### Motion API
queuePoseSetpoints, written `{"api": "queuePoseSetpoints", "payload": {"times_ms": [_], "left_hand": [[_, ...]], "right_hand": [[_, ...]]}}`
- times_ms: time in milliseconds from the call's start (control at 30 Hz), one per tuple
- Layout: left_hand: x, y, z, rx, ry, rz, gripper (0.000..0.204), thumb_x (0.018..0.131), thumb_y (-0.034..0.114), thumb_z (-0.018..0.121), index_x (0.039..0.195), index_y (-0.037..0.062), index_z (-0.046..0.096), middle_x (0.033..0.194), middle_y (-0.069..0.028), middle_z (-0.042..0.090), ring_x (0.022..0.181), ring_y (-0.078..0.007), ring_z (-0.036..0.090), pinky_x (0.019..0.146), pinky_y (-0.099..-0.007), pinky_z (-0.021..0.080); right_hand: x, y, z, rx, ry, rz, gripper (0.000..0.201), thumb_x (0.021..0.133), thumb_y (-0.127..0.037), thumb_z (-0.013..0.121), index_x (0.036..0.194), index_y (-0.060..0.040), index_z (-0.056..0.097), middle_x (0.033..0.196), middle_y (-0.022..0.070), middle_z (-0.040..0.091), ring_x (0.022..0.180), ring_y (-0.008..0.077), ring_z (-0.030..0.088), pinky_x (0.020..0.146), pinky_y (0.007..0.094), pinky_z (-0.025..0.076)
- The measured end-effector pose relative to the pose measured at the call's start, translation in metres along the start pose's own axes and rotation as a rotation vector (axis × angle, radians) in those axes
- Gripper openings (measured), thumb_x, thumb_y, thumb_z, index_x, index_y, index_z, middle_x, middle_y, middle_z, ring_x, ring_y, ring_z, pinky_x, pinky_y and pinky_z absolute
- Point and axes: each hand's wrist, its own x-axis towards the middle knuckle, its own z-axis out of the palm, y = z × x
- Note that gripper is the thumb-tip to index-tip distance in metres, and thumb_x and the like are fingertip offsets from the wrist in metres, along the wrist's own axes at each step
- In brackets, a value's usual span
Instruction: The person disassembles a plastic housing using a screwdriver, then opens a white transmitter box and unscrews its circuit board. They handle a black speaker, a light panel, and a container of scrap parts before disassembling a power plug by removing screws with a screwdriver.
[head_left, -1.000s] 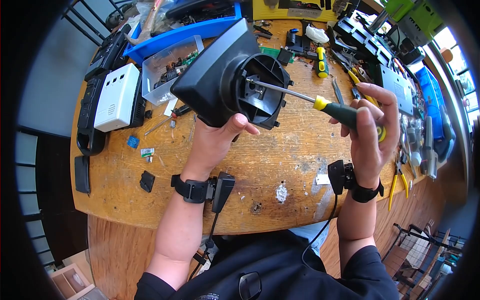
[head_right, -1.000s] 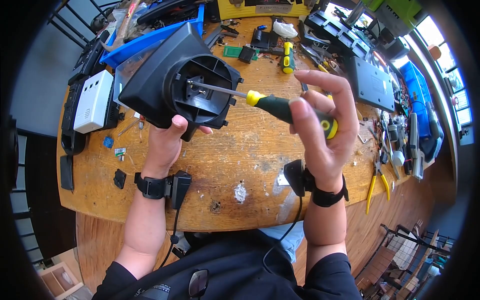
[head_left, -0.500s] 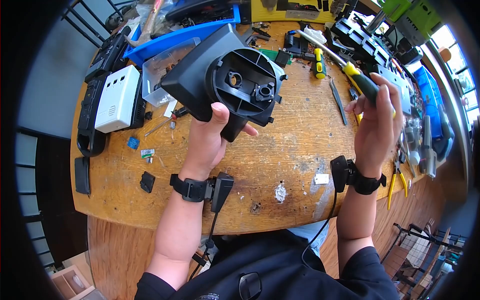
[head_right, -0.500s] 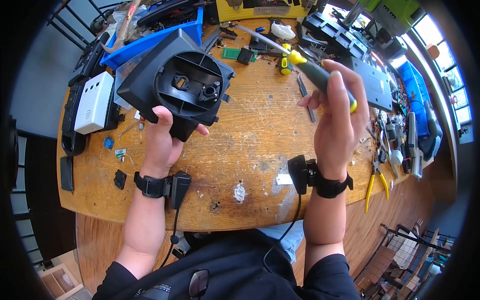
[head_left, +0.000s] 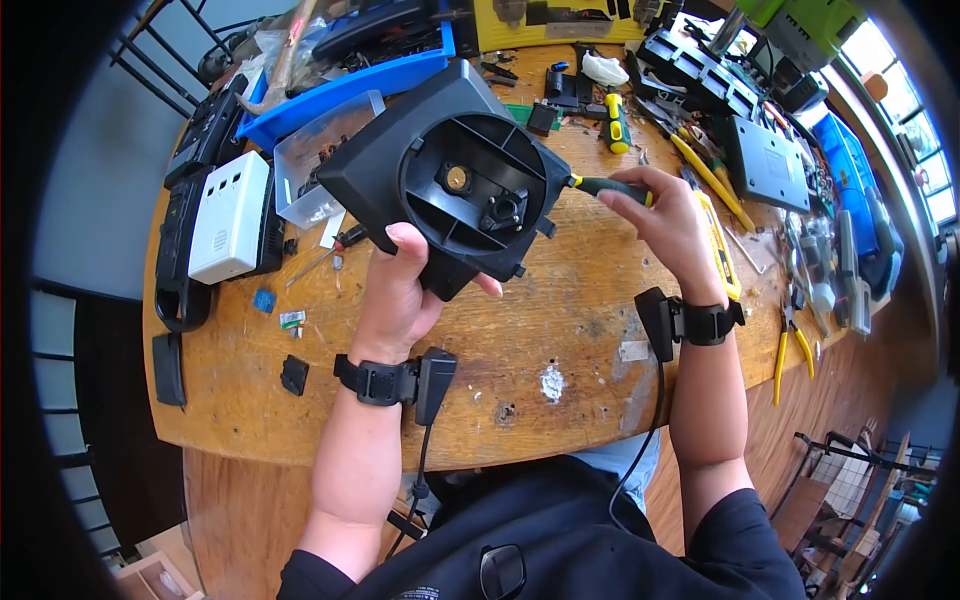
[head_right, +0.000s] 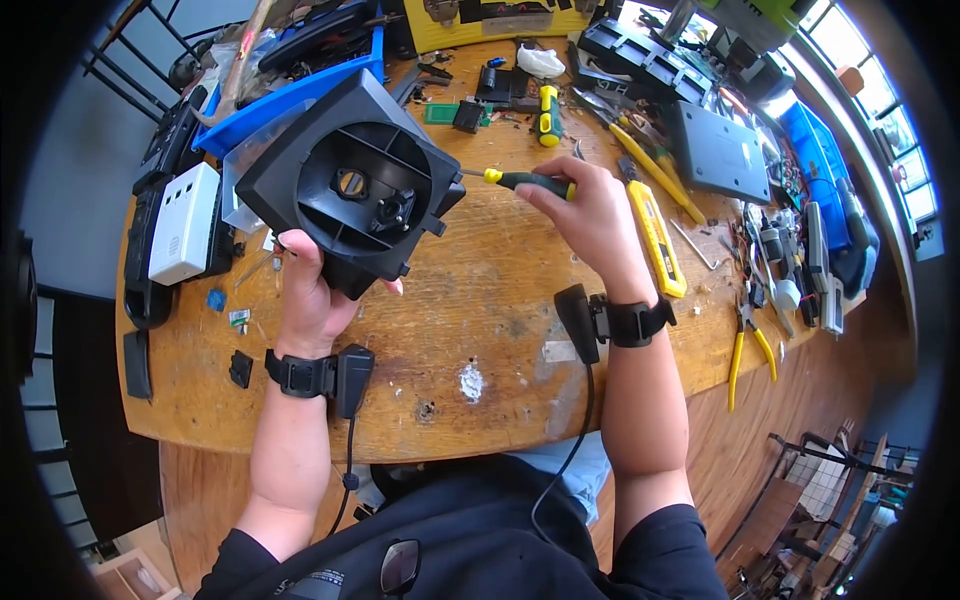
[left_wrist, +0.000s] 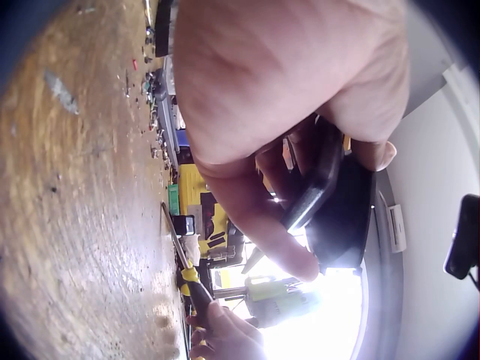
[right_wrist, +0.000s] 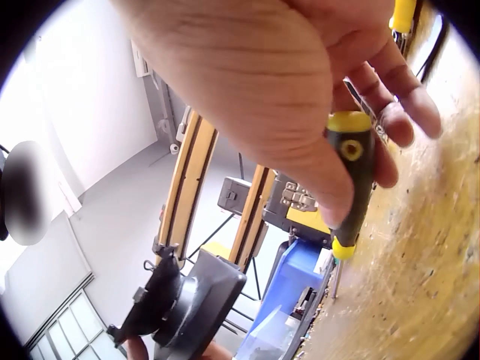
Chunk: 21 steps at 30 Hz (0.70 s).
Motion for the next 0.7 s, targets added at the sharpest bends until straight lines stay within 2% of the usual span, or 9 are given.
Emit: {"api": "queuePoseSetpoints", "payload": {"times_ms": [33, 133, 267, 367, 433, 467, 567, 600, 700], "left_hand": [[0.000, 0.000, 0.001, -0.058, 0.006, 0.005, 0.071, 0.079, 0.053, 0.060, 0.120, -0.0027, 0.045, 0.105, -0.0193, 0.061, 0.085, -0.0292, 0.066, 0.059, -0.0396, 0.059], [-0.001, -0.002, 0.000, -0.050, -0.023, -0.015, 0.071, 0.079, 0.052, 0.061, 0.120, -0.0033, 0.045, 0.104, -0.0191, 0.061, 0.086, -0.0289, 0.066, 0.059, -0.0390, 0.059], [-0.001, 0.000, 0.000, 0.082, -0.035, -0.060, 0.082, 0.077, 0.059, 0.057, 0.128, -0.0018, 0.038, 0.112, -0.0209, 0.058, 0.088, -0.0292, 0.065, 0.058, -0.0385, 0.059], [-0.001, 0.000, 0.003, 0.123, -0.027, -0.084, 0.080, 0.077, 0.057, 0.060, 0.126, -0.0027, 0.039, 0.111, -0.0201, 0.058, 0.088, -0.0280, 0.065, 0.059, -0.0374, 0.060], [-0.002, -0.001, 0.007, 0.092, 0.004, -0.105, 0.069, 0.076, 0.050, 0.066, 0.118, -0.0016, 0.048, 0.104, -0.0158, 0.061, 0.086, -0.0247, 0.065, 0.058, -0.0353, 0.058], [-0.002, -0.001, 0.008, 0.093, 0.004, -0.106, 0.069, 0.076, 0.050, 0.066, 0.118, -0.0016, 0.048, 0.104, -0.0158, 0.061, 0.086, -0.0247, 0.065, 0.058, -0.0353, 0.058], [-0.003, -0.002, 0.010, 0.122, 0.002, -0.134, 0.065, 0.078, 0.048, 0.066, 0.119, 0.0006, 0.049, 0.104, -0.0123, 0.061, 0.087, -0.0226, 0.064, 0.057, -0.0336, 0.058], [-0.003, -0.003, 0.010, 0.154, -0.001, -0.136, 0.064, 0.078, 0.048, 0.066, 0.120, 0.0015, 0.049, 0.104, -0.0110, 0.061, 0.086, -0.0216, 0.064, 0.057, -0.0330, 0.058], [-0.002, -0.007, 0.009, 0.197, -0.023, -0.141, 0.064, 0.079, 0.047, 0.066, 0.121, 0.0025, 0.048, 0.104, -0.0093, 0.060, 0.086, -0.0200, 0.063, 0.057, -0.0318, 0.057]], "right_hand": [[0.000, 0.001, -0.001, 0.002, 0.004, 0.003, 0.028, 0.077, -0.024, 0.071, 0.093, -0.0019, 0.066, 0.069, 0.0064, 0.063, 0.059, 0.0163, 0.058, 0.058, 0.0278, 0.047], [0.000, 0.006, 0.000, -0.328, -0.036, -0.058, 0.029, 0.071, -0.022, 0.075, 0.093, -0.0059, 0.065, 0.083, 0.0101, 0.063, 0.085, 0.0283, 0.058, 0.074, 0.0357, 0.046], [-0.002, 0.004, -0.002, -0.440, 0.134, -0.274, 0.028, 0.073, -0.022, 0.074, 0.095, -0.0065, 0.065, 0.083, 0.0100, 0.061, 0.087, 0.0285, 0.056, 0.076, 0.0348, 0.045], [-0.004, -0.027, -0.008, -0.171, 0.257, -0.436, 0.023, 0.074, -0.015, 0.073, 0.094, -0.0065, 0.066, 0.088, 0.0082, 0.062, 0.076, 0.0223, 0.057, 0.067, 0.0300, 0.047], [-0.016, -0.044, -0.009, 0.189, 0.074, -0.542, 0.021, 0.073, -0.008, 0.073, 0.093, -0.0063, 0.066, 0.094, 0.0058, 0.063, 0.063, 0.0126, 0.055, 0.055, 0.0239, 0.045], [-0.020, -0.048, -0.009, 0.223, -0.012, -0.600, 0.021, 0.072, -0.005, 0.073, 0.093, -0.0064, 0.067, 0.099, 0.0045, 0.063, 0.057, 0.0056, 0.051, 0.048, 0.0206, 0.041], [-0.030, -0.061, -0.005, 0.216, -0.194, -0.515, 0.029, 0.072, -0.009, 0.073, 0.100, -0.0070, 0.065, 0.100, 0.0042, 0.064, 0.058, 0.0121, 0.054, 0.051, 0.0229, 0.044], [-0.029, -0.061, -0.003, 0.157, -0.222, -0.555, 0.032, 0.073, -0.011, 0.071, 0.104, -0.0075, 0.063, 0.100, 0.0054, 0.064, 0.067, 0.0203, 0.061, 0.058, 0.0278, 0.049], [-0.027, -0.057, 0.002, 0.069, -0.243, -0.599, 0.032, 0.075, -0.012, 0.069, 0.106, -0.0081, 0.062, 0.100, 0.0072, 0.064, 0.080, 0.0263, 0.063, 0.068, 0.0328, 0.051]]}}
